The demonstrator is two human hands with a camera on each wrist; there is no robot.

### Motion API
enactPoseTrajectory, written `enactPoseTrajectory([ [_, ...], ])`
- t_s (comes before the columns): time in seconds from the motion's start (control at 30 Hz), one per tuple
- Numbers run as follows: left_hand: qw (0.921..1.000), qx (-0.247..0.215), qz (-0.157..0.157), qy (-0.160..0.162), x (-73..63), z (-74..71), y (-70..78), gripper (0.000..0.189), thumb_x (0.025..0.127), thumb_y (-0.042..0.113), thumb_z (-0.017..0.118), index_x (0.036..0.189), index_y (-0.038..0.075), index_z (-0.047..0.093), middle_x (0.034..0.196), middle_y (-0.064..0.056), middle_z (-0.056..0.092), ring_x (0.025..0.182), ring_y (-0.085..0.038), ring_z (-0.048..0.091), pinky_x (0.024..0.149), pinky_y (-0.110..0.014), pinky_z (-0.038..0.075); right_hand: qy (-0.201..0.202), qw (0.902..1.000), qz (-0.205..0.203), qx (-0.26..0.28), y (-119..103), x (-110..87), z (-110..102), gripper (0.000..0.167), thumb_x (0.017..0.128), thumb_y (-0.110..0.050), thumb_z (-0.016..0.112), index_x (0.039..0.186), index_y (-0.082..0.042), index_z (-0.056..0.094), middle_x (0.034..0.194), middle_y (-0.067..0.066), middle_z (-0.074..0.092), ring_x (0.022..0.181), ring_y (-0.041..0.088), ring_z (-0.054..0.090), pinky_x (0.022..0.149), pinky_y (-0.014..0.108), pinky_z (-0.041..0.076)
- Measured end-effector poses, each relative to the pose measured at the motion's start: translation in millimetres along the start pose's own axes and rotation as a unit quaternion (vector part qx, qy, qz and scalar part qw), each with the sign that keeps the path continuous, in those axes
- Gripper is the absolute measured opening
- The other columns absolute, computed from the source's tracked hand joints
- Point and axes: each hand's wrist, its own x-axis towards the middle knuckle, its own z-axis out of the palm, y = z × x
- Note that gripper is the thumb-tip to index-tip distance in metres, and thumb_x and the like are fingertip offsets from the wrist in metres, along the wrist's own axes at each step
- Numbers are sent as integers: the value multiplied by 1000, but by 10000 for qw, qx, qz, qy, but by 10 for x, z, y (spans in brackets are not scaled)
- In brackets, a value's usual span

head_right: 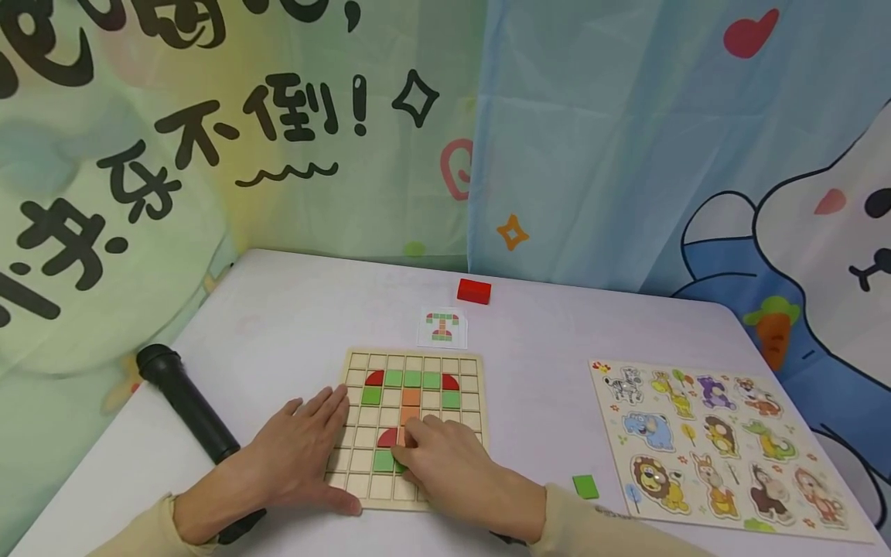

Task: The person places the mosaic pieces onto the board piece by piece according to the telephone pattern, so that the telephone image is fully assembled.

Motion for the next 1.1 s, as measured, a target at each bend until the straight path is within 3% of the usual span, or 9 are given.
enactPoseTrajectory([
  [0.2,9999,-109,-2,-11,-6,-4,0,136,62,96,62,156,1,39,167,-15,35,152,-31,39,114,-53,42,-53,9996,19,-268,-10,-18,-3,26,89,-31,81,114,-25,77,90,-8,57,72,8,46,58,16,36],
  [0.37,9996,-268,7,-69,-1,-4,-1,137,61,95,65,157,1,38,167,-16,34,153,-32,38,115,-54,41,-251,9994,246,-17,0,-70,-64,36,90,-36,79,124,-27,74,93,-8,60,74,6,44,59,16,36],
  [0.63,9997,-249,14,-52,-2,-6,-3,137,61,95,65,157,1,38,167,-15,34,153,-32,38,114,-54,42,-30,9956,879,318,218,-343,-198,30,89,-32,80,118,-26,77,96,-9,62,78,4,46,61,17,40],
  [0.97,9994,-339,37,-63,-1,3,-8,137,62,94,65,157,0,37,167,-16,33,153,-32,37,115,-55,41,-328,9791,1984,289,602,-976,-309,36,85,-40,82,118,-28,78,98,-15,62,76,-3,45,60,19,39],
  [1.1,9995,-326,35,-42,-4,2,-12,137,62,94,65,157,0,37,167,-16,34,153,-32,38,114,-55,41,-777,9582,2721,412,738,-1235,-293,41,82,-49,82,118,-29,77,101,-15,63,76,-2,45,63,22,42],
])
